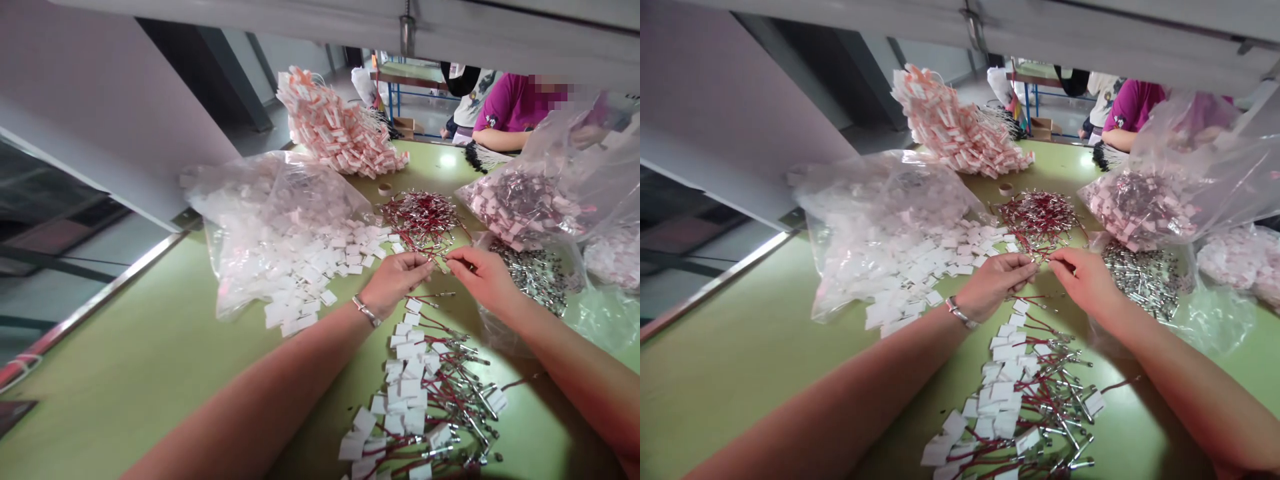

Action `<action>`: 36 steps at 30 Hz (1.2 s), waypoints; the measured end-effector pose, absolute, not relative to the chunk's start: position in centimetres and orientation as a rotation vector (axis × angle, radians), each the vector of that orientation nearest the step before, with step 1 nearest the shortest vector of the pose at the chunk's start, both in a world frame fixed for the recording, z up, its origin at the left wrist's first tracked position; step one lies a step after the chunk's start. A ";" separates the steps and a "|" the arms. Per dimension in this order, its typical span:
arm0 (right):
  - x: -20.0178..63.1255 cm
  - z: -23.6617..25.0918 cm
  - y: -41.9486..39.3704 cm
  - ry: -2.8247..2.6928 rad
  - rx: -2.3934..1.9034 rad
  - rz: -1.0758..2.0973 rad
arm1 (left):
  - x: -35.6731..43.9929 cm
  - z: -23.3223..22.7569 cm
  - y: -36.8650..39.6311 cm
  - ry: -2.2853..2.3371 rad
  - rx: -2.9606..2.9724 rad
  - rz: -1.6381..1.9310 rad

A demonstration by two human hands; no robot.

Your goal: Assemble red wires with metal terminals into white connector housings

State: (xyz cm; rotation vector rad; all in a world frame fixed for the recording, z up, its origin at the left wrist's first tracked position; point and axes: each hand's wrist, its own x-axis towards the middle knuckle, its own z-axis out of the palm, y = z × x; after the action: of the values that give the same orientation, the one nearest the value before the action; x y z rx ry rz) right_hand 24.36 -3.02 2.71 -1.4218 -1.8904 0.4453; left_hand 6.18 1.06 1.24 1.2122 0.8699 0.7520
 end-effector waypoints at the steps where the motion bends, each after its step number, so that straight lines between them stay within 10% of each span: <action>1: 24.0 2.4 -2.9 -1.862 -1.400 0.469 | 6.1 1.3 1.0 0.860 1.252 0.755; 14: 24.1 1.4 -3.1 -1.890 -1.400 0.563 | 6.0 0.9 1.0 0.925 1.537 0.793; 23: 24.1 2.0 -3.7 -1.768 -1.643 1.167 | 5.4 -0.3 1.2 0.698 2.404 0.733; 36: 27.9 4.4 -3.0 -2.138 -2.083 0.297 | 5.2 0.4 2.9 1.226 1.601 0.916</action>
State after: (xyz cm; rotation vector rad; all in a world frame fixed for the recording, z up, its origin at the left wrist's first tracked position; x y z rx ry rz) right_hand 27.94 -3.03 4.41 -2.0834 -2.1377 0.2974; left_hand 5.19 2.85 0.40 1.6015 1.2260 0.9163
